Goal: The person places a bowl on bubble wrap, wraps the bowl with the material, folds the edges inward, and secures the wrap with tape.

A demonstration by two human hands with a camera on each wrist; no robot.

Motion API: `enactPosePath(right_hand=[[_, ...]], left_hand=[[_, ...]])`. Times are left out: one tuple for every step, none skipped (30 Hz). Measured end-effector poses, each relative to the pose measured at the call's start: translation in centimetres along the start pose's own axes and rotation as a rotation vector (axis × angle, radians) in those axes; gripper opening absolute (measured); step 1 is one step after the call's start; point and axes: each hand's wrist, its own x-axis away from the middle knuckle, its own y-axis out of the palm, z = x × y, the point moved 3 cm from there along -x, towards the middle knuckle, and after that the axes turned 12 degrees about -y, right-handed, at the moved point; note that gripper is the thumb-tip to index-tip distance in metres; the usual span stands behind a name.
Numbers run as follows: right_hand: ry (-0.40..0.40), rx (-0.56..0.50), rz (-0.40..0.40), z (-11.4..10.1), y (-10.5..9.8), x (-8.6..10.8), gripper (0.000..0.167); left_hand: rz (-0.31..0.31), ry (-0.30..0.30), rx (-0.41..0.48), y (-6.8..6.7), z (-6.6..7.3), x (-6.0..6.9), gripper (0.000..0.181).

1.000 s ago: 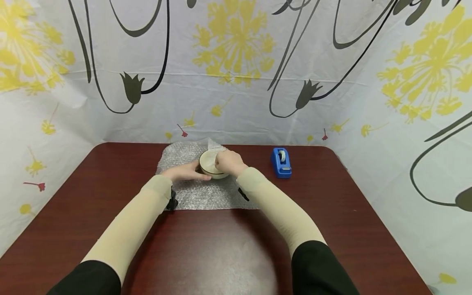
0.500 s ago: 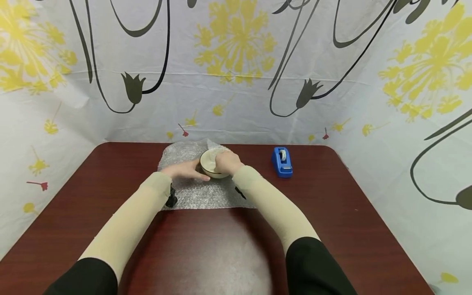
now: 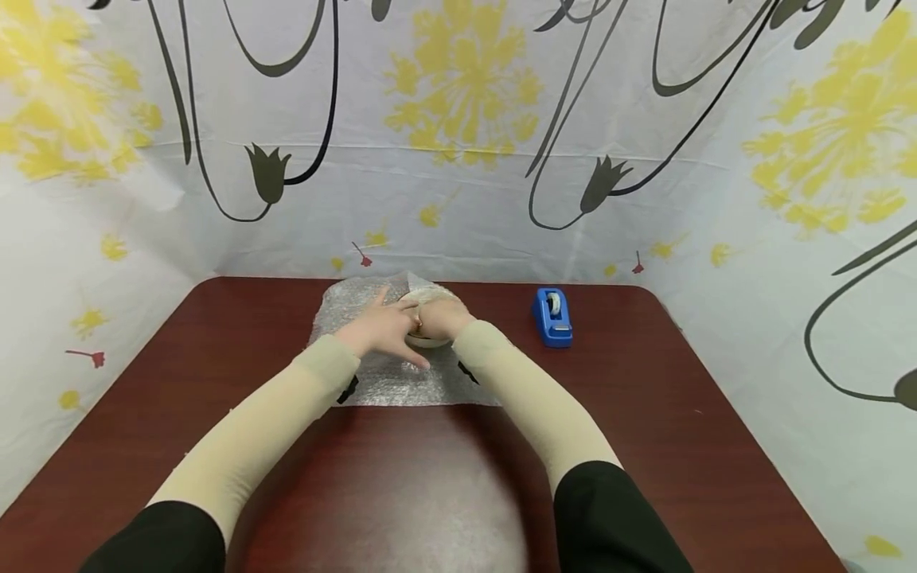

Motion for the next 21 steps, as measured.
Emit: enactPosePath(right_hand=[[0.002, 0.001, 0.005, 0.0, 0.0, 0.0, 0.033], [0.007, -0.005, 0.01, 0.0, 0.0, 0.0, 0.033], [0.011, -0.015, 0.019, 0.1, 0.0, 0.1, 0.032], [0.006, -0.017, 0.028, 0.1, 0.0, 0.3, 0.032], [0.0, -0.033, 0.042, 0.2, -0.1, 0.5, 0.031], [-0.006, -0.052, 0.056, 0.4, -0.2, 0.7, 0.031], [-0.015, -0.074, 0.069, 0.4, -0.1, 0.8, 0.032], [-0.029, -0.098, 0.083, 0.5, -0.2, 1.0, 0.033], [-0.049, -0.119, 0.104, 0.5, -0.4, 1.2, 0.031], [-0.069, -0.138, 0.129, 0.6, -0.6, 1.5, 0.028], [-0.088, -0.164, 0.152, 0.7, -0.9, 1.7, 0.025], [-0.107, -0.178, 0.173, 0.8, -1.3, 2.1, 0.023], [-0.124, -0.19, 0.194, 0.9, -1.7, 2.4, 0.022], [-0.135, -0.204, 0.212, 1.1, -2.1, 2.8, 0.024], [-0.139, -0.217, 0.23, 1.3, -2.5, 3.2, 0.026], [-0.136, -0.23, 0.239, 1.6, -2.9, 3.8, 0.027], [-0.133, -0.238, 0.246, 1.9, -3.2, 4.3, 0.028], [-0.123, -0.251, 0.251, 2.3, -3.5, 5.0, 0.029], [-0.116, -0.255, 0.259, 2.7, -3.7, 5.7, 0.029], [-0.106, -0.257, 0.268, 3.2, -3.9, 6.4, 0.03], [-0.097, -0.262, 0.277, 3.7, -3.9, 7.2, 0.032]], left_hand=[[-0.007, -0.009, -0.032, 0.1, 0.3, -0.2, 0.077], [-0.014, -0.02, -0.055, 0.1, 0.5, -0.3, 0.078], [-0.022, -0.032, -0.071, 0.1, 0.6, -0.4, 0.077], [-0.03, -0.044, -0.079, 0.1, 0.8, -0.6, 0.079], [-0.037, -0.052, -0.082, 0.1, 0.9, -0.7, 0.08], [-0.042, -0.056, -0.076, 0.1, 1.0, -0.8, 0.079], [-0.044, -0.059, -0.065, 0.1, 1.0, -0.8, 0.078], [-0.046, -0.058, -0.05, 0.2, 0.9, -0.8, 0.075], [-0.046, -0.06, -0.025, 0.2, 0.9, -0.8, 0.073], [-0.046, -0.06, -0.004, 0.2, 0.9, -0.9, 0.07], [-0.046, -0.063, 0.018, 0.2, 0.8, -0.9, 0.066], [-0.046, -0.066, 0.033, 0.2, 0.7, -0.9, 0.063], [-0.046, -0.071, 0.039, 0.2, 0.7, -1.0, 0.06], [-0.048, -0.075, 0.042, 0.2, 0.6, -1.0, 0.059], [-0.049, -0.081, 0.042, 0.2, 0.6, -1.0, 0.058], [-0.052, -0.083, 0.035, 0.3, 0.5, -1.1, 0.057], [-0.055, -0.085, 0.032, 0.3, 0.5, -1.1, 0.057], [-0.056, -0.086, 0.027, 0.3, 0.5, -1.1, 0.057], [-0.057, -0.087, 0.026, 0.3, 0.4, -1.1, 0.056], [-0.056, -0.086, 0.026, 0.4, 0.4, -1.1, 0.056], [-0.055, -0.086, 0.025, 0.4, 0.4, -1.0, 0.055]])
